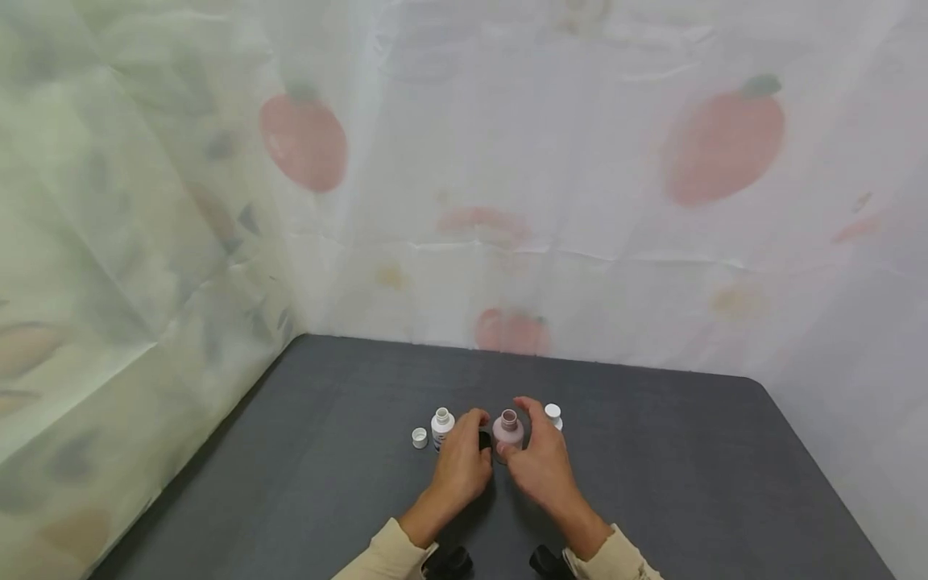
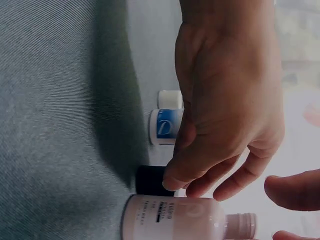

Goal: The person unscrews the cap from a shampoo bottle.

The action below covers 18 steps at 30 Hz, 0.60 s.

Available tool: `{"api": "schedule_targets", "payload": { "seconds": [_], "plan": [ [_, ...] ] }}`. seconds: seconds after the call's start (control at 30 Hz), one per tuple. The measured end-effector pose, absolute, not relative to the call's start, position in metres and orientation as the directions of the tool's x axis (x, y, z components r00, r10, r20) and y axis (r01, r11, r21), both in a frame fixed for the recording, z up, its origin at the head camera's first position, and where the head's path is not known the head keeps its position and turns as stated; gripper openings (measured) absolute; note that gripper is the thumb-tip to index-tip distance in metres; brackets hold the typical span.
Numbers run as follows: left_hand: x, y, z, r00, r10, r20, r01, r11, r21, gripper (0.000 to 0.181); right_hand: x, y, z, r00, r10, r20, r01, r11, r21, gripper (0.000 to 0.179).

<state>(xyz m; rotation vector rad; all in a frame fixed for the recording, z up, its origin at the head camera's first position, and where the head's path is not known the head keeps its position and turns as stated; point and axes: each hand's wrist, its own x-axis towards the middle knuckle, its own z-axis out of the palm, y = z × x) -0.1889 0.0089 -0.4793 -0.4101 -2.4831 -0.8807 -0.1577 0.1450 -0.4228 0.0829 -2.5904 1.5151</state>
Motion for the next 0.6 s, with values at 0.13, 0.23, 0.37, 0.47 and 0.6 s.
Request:
{"api": "schedule_targets", "payload": {
  "seconds": [0.13, 0.23, 0.37, 0.47, 0.6],
  "plan": [
    [-0.184, 0.008, -0.473, -0.837, 0.119, 0.535, 0.443, 0.721, 0.533, 0.045, -0.156, 0.147, -0.417, -0.984, 0.012, 0.179, -0.15, 0.497, -0.855, 0.064],
    [-0.18, 0.008, -0.466, -0.834, 0.111, 0.541, 0.456, 0.691, 0.561, 0.046, -0.156, 0.151, -0.414, -0.976, 0.007, 0.218, -0.185, 0.505, -0.843, 0.064],
    [-0.177, 0.011, -0.456, -0.802, 0.1, 0.588, 0.501, 0.647, 0.575, 0.047, -0.154, 0.158, -0.411, -0.966, 0.002, 0.257, -0.22, 0.513, -0.83, 0.064],
    [-0.175, 0.015, -0.449, -0.764, 0.109, 0.636, 0.557, 0.609, 0.565, 0.049, -0.152, 0.165, -0.406, -0.965, 0.006, 0.264, -0.223, 0.516, -0.827, 0.065],
    [-0.172, 0.023, -0.44, -0.735, 0.136, 0.664, 0.611, 0.557, 0.563, 0.051, -0.149, 0.174, -0.402, -0.968, 0.017, 0.251, -0.209, 0.502, -0.839, 0.066]
  ]
}}
